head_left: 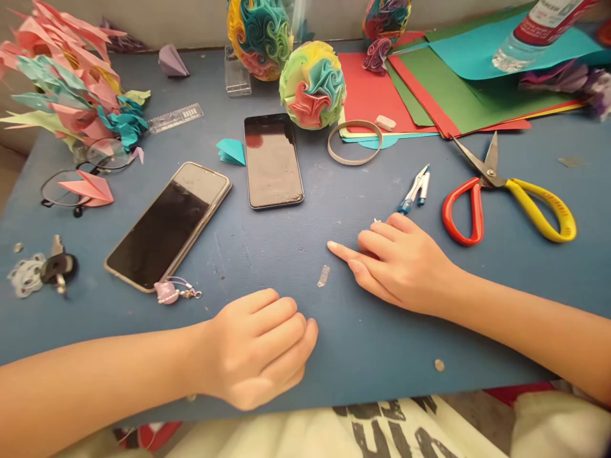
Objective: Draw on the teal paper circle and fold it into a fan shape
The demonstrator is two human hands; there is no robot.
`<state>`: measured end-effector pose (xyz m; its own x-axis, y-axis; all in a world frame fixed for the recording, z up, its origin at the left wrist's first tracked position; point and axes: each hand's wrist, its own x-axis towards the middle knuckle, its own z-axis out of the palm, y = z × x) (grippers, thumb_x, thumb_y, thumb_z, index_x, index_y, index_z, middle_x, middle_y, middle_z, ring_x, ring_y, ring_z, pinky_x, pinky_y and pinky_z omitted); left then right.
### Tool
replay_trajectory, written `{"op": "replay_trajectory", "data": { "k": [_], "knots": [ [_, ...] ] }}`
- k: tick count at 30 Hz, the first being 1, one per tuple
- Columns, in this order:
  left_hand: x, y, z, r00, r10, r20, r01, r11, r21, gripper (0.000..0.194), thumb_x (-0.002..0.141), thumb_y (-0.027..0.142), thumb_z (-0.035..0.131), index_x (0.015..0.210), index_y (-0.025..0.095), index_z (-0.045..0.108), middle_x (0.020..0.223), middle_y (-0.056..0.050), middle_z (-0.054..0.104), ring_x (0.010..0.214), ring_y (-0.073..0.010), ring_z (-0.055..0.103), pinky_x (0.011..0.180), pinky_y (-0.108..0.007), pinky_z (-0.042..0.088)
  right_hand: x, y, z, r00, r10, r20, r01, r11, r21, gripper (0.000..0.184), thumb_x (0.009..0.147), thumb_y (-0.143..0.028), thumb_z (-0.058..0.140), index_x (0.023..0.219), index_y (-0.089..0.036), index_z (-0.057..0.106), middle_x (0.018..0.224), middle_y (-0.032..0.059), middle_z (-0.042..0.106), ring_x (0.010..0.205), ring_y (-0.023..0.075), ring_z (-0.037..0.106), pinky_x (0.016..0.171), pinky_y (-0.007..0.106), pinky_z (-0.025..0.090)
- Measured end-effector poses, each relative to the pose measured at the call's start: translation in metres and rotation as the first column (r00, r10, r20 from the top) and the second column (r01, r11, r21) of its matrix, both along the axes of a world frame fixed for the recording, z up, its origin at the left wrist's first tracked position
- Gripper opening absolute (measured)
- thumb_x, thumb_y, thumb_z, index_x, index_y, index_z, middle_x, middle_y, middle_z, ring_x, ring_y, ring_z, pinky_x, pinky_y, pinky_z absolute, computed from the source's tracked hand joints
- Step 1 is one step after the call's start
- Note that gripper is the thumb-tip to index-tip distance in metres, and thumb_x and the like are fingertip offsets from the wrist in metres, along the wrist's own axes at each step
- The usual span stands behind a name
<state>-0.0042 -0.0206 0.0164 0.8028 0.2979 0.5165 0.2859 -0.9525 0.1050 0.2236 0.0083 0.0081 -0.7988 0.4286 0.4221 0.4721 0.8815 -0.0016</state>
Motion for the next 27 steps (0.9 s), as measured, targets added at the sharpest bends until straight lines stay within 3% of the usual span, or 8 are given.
{"op": "replay_trajectory", "data": {
  "k": [4, 8, 12, 14, 17, 20, 23, 27],
  "knots": [
    [0.0, 0.0, 0.0, 1.0, -0.016, 0.0, 0.016, 0.999, -0.032, 0.015, 0.072, 0.008, 0.053, 0.082, 0.006, 0.065, 0.059, -0.006, 0.062, 0.053, -0.0173, 0.055, 0.043, -0.031, 0.041, -0.002, -0.004, -0.001, 0.977, 0.21, -0.026, -0.211, 0.962, -0.174, 0.035, 0.095, -0.024, 0.036, 0.107, -0.007, 0.064, 0.063, -0.0006, 0.046, 0.059, 0.0132, 0.036, 0.06, 0.031, 0.03],
    [0.0, 0.001, 0.0, 1.0, -0.022, -0.005, 0.022, 0.999, -0.033, 0.016, 0.071, 0.007, 0.054, 0.082, 0.004, 0.065, 0.059, -0.006, 0.062, 0.053, -0.018, 0.055, 0.043, -0.031, 0.041, -0.001, -0.003, 0.0, 0.998, 0.057, -0.017, -0.058, 0.996, -0.064, 0.029, 0.092, -0.019, 0.042, 0.106, -0.011, 0.066, 0.062, 0.0003, 0.049, 0.058, 0.0134, 0.036, 0.061, 0.031, 0.029],
    [-0.001, 0.0, -0.001, 1.0, -0.011, 0.004, 0.011, 0.999, -0.03, 0.015, 0.073, 0.008, 0.053, 0.082, 0.005, 0.064, 0.059, -0.006, 0.062, 0.053, -0.0176, 0.054, 0.044, -0.031, 0.04, 0.0, -0.003, 0.001, 0.986, 0.163, -0.043, -0.167, 0.98, -0.107, 0.032, 0.092, -0.021, 0.042, 0.107, -0.006, 0.065, 0.063, 0.0007, 0.05, 0.058, 0.0133, 0.039, 0.057, 0.031, 0.029],
    [-0.002, -0.002, -0.002, 1.0, -0.005, 0.018, 0.005, 1.0, -0.017, 0.015, 0.075, 0.008, 0.052, 0.083, 0.005, 0.065, 0.06, -0.006, 0.062, 0.056, -0.0179, 0.055, 0.047, -0.031, 0.041, 0.0, -0.002, 0.0, 0.993, 0.109, -0.036, -0.112, 0.989, -0.093, 0.029, 0.091, -0.02, 0.044, 0.108, -0.011, 0.065, 0.062, -0.0006, 0.049, 0.056, 0.0124, 0.038, 0.058, 0.03, 0.03],
    [-0.001, -0.005, -0.004, 0.992, 0.119, -0.041, -0.12, 0.992, -0.036, 0.024, 0.083, 0.01, 0.046, 0.099, 0.008, 0.065, 0.083, -0.01, 0.069, 0.081, -0.0222, 0.061, 0.07, -0.037, 0.046, 0.0, 0.001, -0.001, 0.998, 0.064, -0.025, -0.064, 0.998, -0.017, 0.03, 0.091, -0.022, 0.045, 0.106, -0.008, 0.065, 0.063, 0.0005, 0.053, 0.057, 0.0125, 0.042, 0.058, 0.031, 0.032],
    [0.004, -0.005, -0.007, 0.944, 0.248, -0.219, -0.278, 0.953, -0.122, 0.036, 0.093, 0.026, 0.041, 0.125, 0.015, 0.054, 0.131, -0.009, 0.057, 0.122, -0.0259, 0.049, 0.102, -0.043, 0.031, 0.009, 0.012, 0.003, 0.998, 0.063, -0.03, -0.061, 0.996, 0.063, 0.034, 0.091, -0.027, 0.044, 0.103, -0.003, 0.064, 0.063, 0.002, 0.056, 0.058, 0.0137, 0.046, 0.059, 0.031, 0.035],
    [0.008, -0.005, -0.006, 0.918, 0.253, -0.306, -0.312, 0.936, -0.163, 0.045, 0.096, 0.039, 0.035, 0.138, 0.022, 0.042, 0.144, -0.002, 0.042, 0.133, -0.0225, 0.039, 0.114, -0.043, 0.013, 0.033, 0.033, 0.016, 0.975, -0.223, 0.014, 0.217, 0.959, 0.184, 0.034, 0.091, -0.022, 0.044, 0.113, -0.001, 0.06, 0.069, 0.005, 0.062, 0.063, 0.0153, 0.051, 0.065, 0.032, 0.038],
    [0.007, -0.006, -0.003, 0.903, 0.251, -0.35, -0.313, 0.94, -0.135, 0.048, 0.097, 0.041, 0.034, 0.142, 0.024, 0.035, 0.147, -0.001, 0.037, 0.136, -0.0204, 0.035, 0.117, -0.044, 0.008, 0.077, 0.069, 0.029, 0.639, -0.755, 0.149, 0.718, 0.655, 0.235, 0.035, 0.091, -0.024, 0.04, 0.11, -0.006, 0.064, 0.088, 0.0143, 0.067, 0.079, 0.0251, 0.057, 0.067, 0.037, 0.038]
  ]
}}
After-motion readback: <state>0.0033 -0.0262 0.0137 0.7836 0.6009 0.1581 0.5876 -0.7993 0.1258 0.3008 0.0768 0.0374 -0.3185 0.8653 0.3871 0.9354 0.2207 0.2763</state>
